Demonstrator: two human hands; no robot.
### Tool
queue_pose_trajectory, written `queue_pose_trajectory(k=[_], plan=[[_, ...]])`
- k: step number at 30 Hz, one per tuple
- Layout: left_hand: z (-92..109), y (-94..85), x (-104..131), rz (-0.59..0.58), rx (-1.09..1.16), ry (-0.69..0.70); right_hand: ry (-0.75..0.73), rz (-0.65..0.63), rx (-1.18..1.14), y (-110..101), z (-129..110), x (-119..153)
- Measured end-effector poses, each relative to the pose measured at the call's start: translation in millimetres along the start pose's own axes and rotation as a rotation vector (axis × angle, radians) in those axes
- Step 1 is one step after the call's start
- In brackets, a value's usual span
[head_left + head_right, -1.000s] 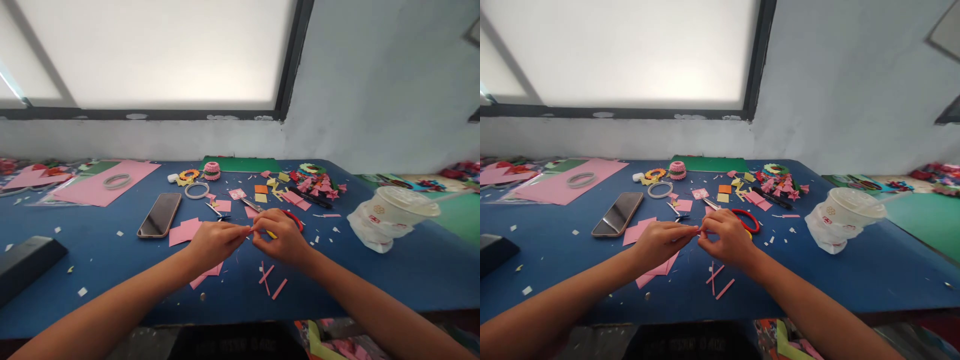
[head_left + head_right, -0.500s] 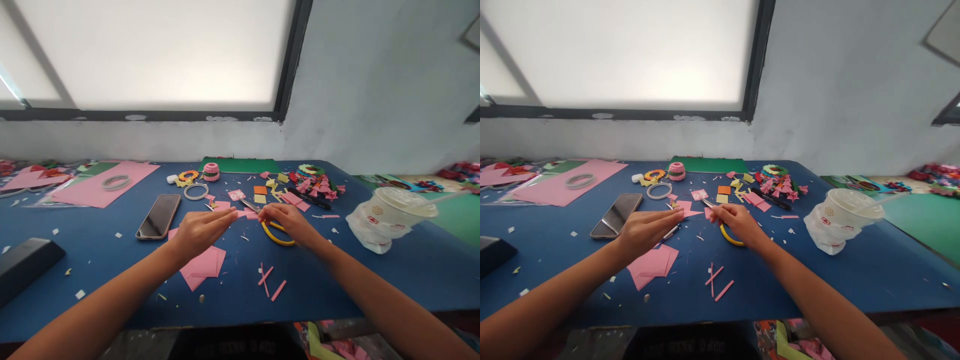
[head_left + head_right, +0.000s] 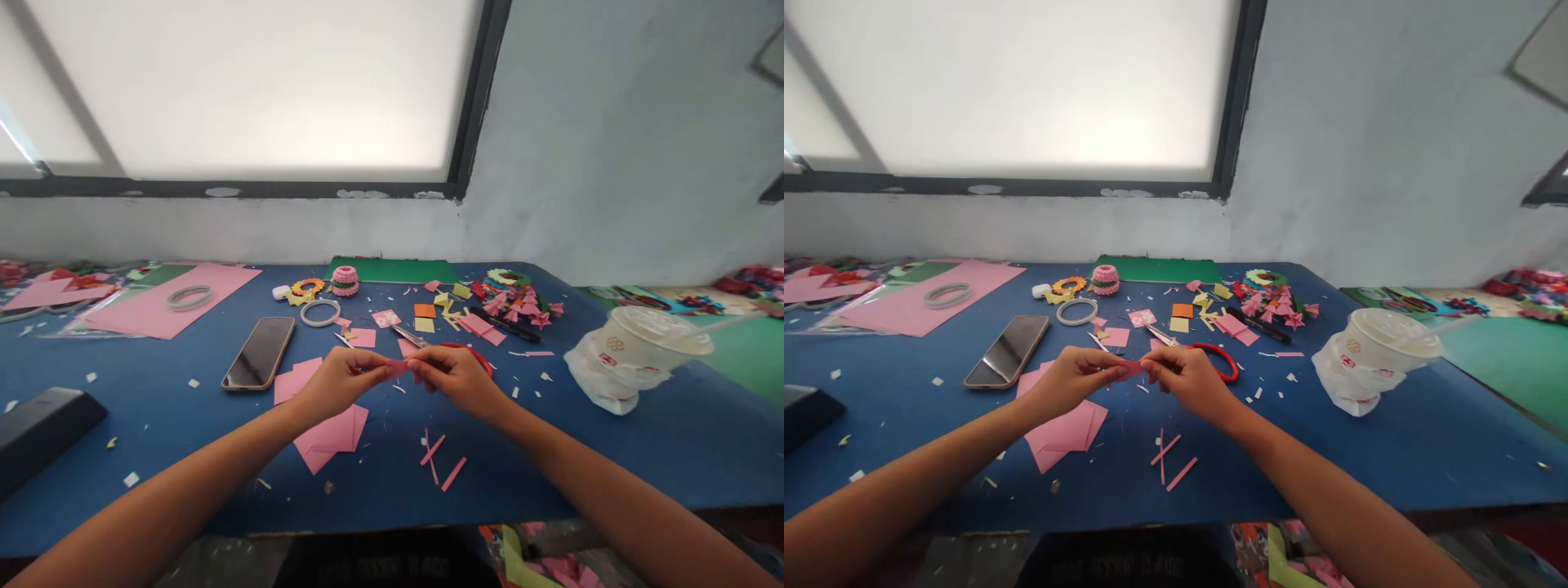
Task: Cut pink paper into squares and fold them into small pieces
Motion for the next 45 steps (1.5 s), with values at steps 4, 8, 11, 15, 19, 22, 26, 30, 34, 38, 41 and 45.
queue_pose_trajectory(k=[4, 8, 11, 15, 19, 22, 26, 30, 34, 38, 41, 45], plan=[[0, 3.1, 1, 0.048, 0.025, -0.095, 0.112, 0.007, -0.142, 6, 5, -1], [-1, 6.1, 3, 0.087, -0.008, -0.126, 0.219, -0.007, -0.266, 12, 8, -2], [-2, 6.5, 2, 0.074, 0.033, -0.155, 0.270, -0.019, -0.312, 12, 9, -3], [-3, 6.9, 1, -0.015, 0.192, -0.307, 0.354, -0.045, -0.375, 7, 13, -5], [-6, 7.4, 0, 0.003, 0.253, -0.396, 0.459, -0.088, -0.407, 5, 18, -7], [-10, 7.8, -3, 0.041, 0.246, -0.392, 0.495, -0.100, -0.354, 4, 22, -9], [-15, 9.6, -2, -0.045, 0.065, -0.307, 0.439, -0.200, -0.165, 5, 25, -8], [-18, 13.2, 2, -0.150, -0.260, -0.085, 0.277, -0.323, 0.126, 7, 22, -5], [-23, 16.4, 5, -0.174, -0.426, -0.025, -0.020, -0.284, 0.449, 10, 16, -1], [-22, 18.2, 7, -0.159, -0.489, -0.025, -0.315, -0.277, 0.544, 10, 20, 2], [-20, 20.1, 8, -0.154, -0.501, -0.036, -0.448, -0.317, 0.559, 8, 26, 3], [-23, 19.5, 8, -0.161, -0.493, 0.021, -0.585, -0.371, 0.594, 2, 31, 3]])
Point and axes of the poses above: each hand's wrist, its own x-axis away from the middle knuckle, its own y-axis out of the palm, z = x × y, the point moved 1 cm from there along -x, towards the middle knuckle, and after that the axes turned 11 degrees about z, right-handed, at the moved point
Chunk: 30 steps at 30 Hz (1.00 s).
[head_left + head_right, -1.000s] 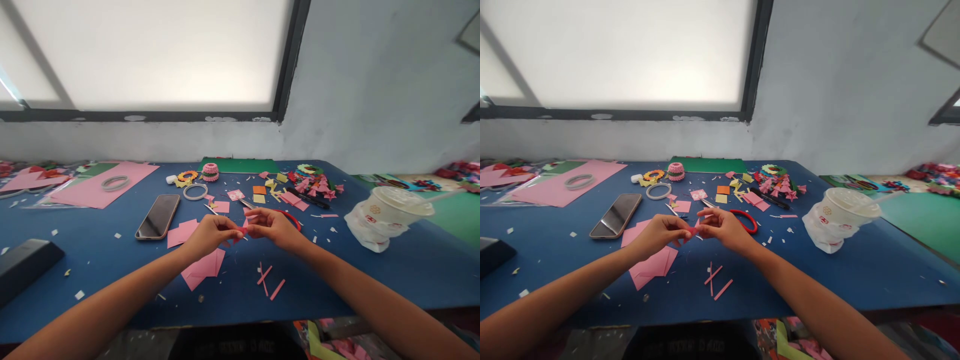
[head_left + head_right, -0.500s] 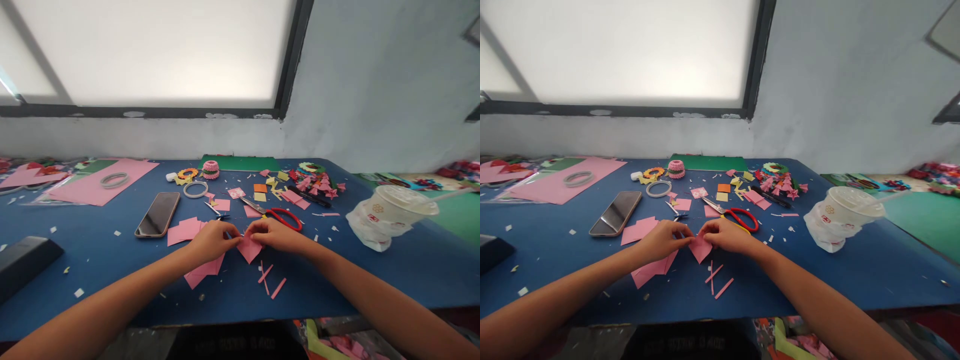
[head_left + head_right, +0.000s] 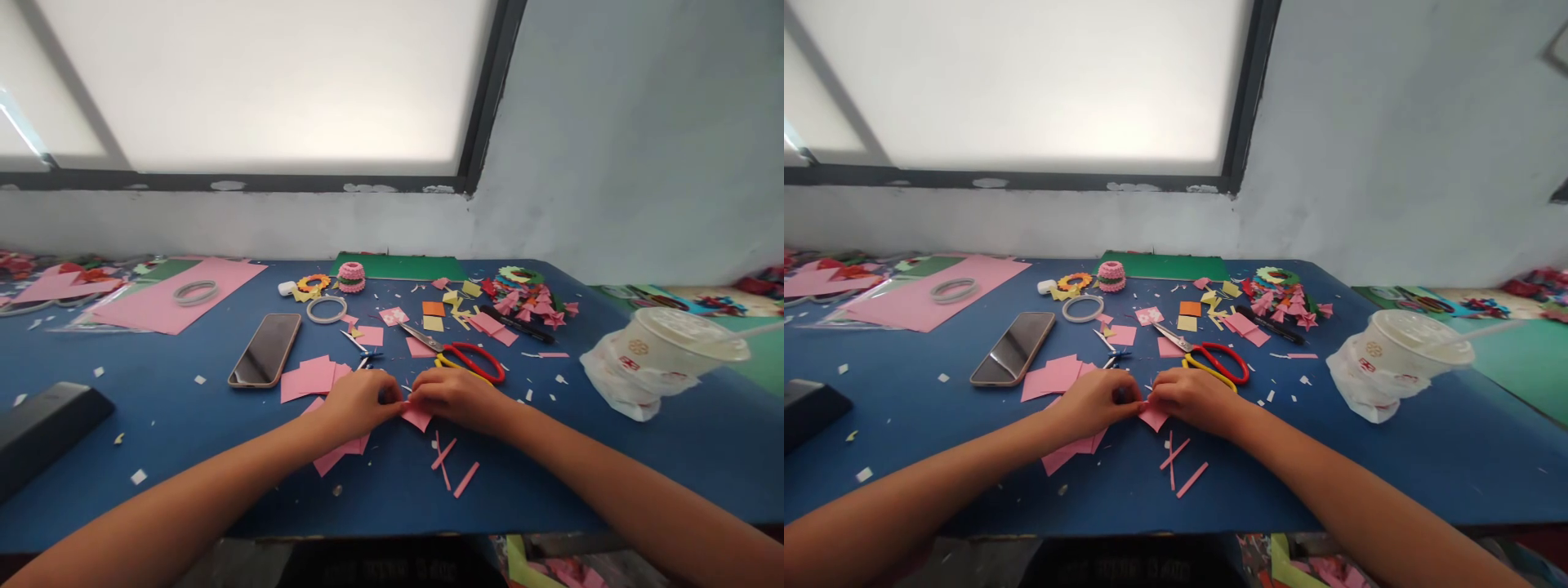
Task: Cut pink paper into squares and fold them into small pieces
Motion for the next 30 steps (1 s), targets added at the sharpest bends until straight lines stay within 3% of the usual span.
queue_pose_trajectory(k=[5, 9, 25, 30], plan=[[-9, -2.3, -1, -0.072, 0.044, 0.224, -0.140, -0.045, 0.008, -7, 3, 3], [-9, -3.3, -1, -0.089, 0.008, 0.309, -0.203, -0.047, 0.002, -6, 4, 5], [-15, -5.6, -2, -0.132, 0.020, 0.500, -0.146, -0.099, -0.055, -6, 5, 6], [-8, -4.6, -1, -0.110, -0.007, 0.414, -0.093, -0.062, -0.076, -4, 5, 6]])
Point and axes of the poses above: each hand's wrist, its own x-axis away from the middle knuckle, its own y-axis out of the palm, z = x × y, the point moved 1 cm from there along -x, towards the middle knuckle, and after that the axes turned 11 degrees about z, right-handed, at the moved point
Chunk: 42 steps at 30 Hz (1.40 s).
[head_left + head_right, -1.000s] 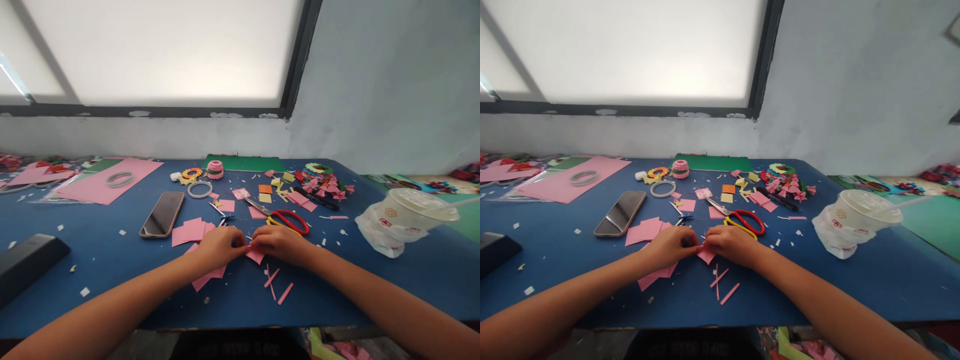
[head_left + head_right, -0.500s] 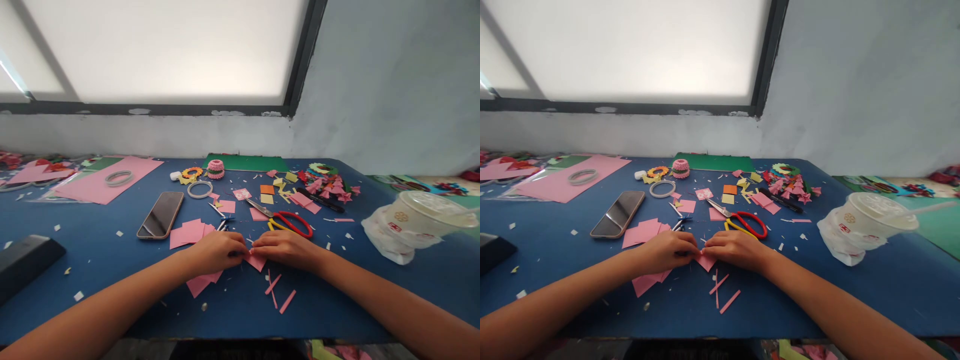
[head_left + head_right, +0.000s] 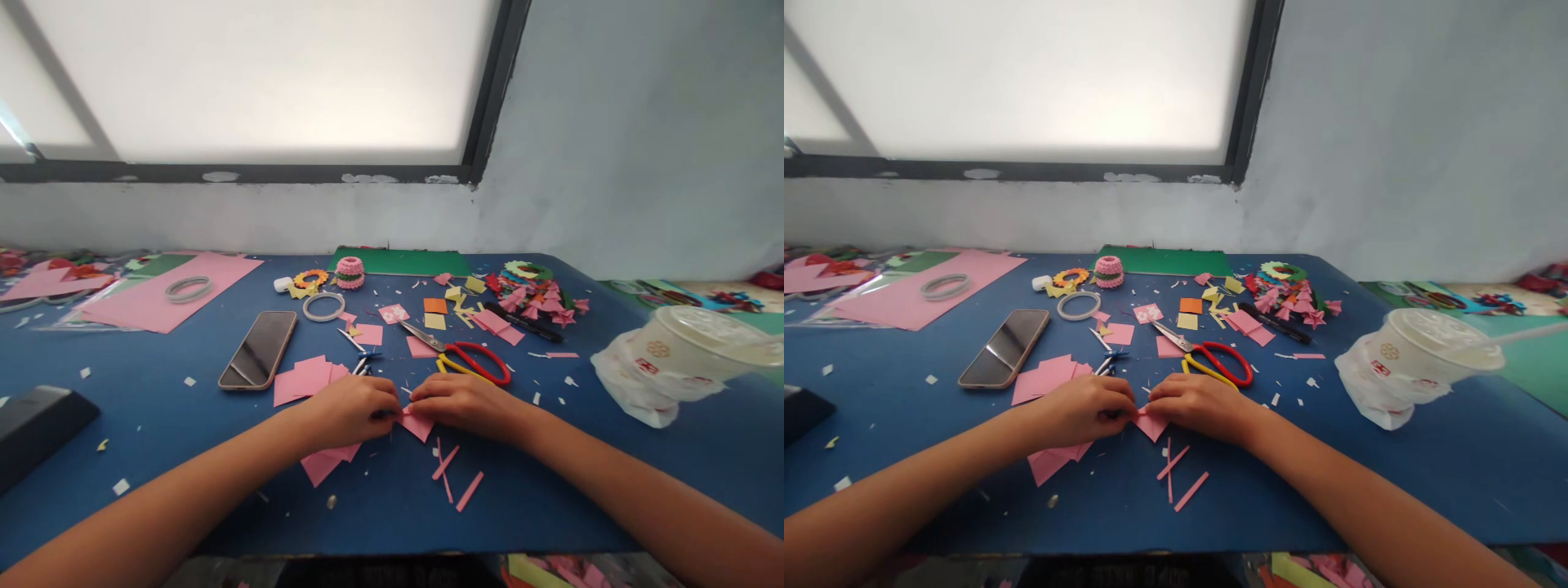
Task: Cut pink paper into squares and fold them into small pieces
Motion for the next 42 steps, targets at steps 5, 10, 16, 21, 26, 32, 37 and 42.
queue_pose_trajectory(k=[5, 10, 16, 21, 26, 32, 37, 42], plan=[[4, 6.2, -5, 0.089, -0.031, -0.245, 0.193, 0.101, -0.073, 6, -1, -4], [3, 8.7, -6, 0.095, 0.009, -0.282, 0.365, 0.133, -0.116, 7, -3, -5], [9, 8.4, -7, 0.139, -0.006, -0.369, 0.459, 0.176, -0.038, 3, -10, -7], [9, 6.8, -8, 0.214, 0.084, -0.502, 0.493, 0.209, -0.017, 1, -14, -9], [6, 7.9, -10, 0.300, 0.114, -0.527, 0.530, 0.193, 0.028, 3, -15, -11], [2, 9.5, -14, 0.201, 0.185, -0.401, 0.611, 0.243, -0.005, 4, -15, -12], [2, 9.6, -12, 0.209, 0.165, -0.461, 0.578, 0.214, 0.048, 7, -14, -11], [4, 9.4, -10, 0.222, 0.137, -0.502, 0.552, 0.180, 0.189, 11, -15, -11]])
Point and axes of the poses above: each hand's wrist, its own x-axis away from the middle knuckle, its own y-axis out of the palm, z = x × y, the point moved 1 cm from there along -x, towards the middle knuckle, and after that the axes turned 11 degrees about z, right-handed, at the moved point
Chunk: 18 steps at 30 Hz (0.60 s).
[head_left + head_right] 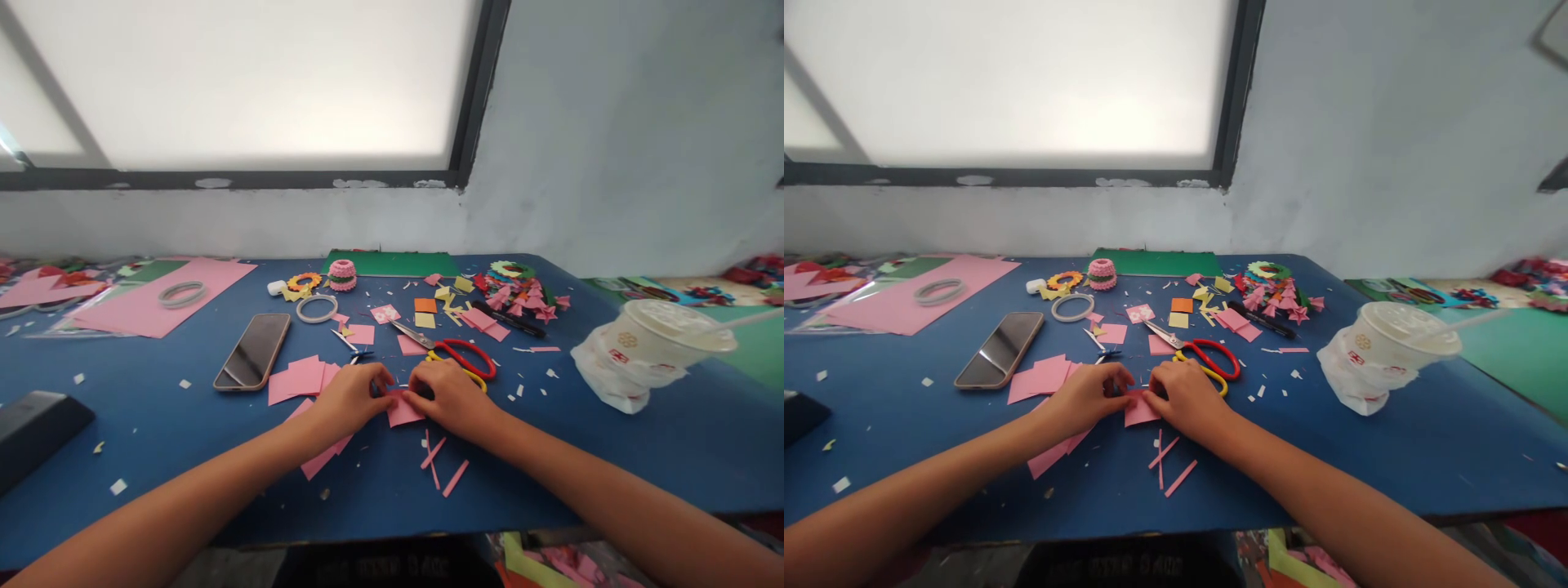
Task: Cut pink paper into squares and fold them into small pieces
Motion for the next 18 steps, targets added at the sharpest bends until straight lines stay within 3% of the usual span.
queue_pose_trajectory(k=[5, 8, 18], plan=[[2, -0.1, 1, 0.002, -0.023, 0.023, -0.020, 0.008, 0.085, -2, -1, 1], [1, 0.4, 1, -0.019, -0.054, 0.081, -0.056, -0.038, -0.006, -7, 1, 2], [-2, -7.2, 3, -0.195, -0.044, 0.451, -0.413, -0.168, -0.272, -15, 20, 3]])
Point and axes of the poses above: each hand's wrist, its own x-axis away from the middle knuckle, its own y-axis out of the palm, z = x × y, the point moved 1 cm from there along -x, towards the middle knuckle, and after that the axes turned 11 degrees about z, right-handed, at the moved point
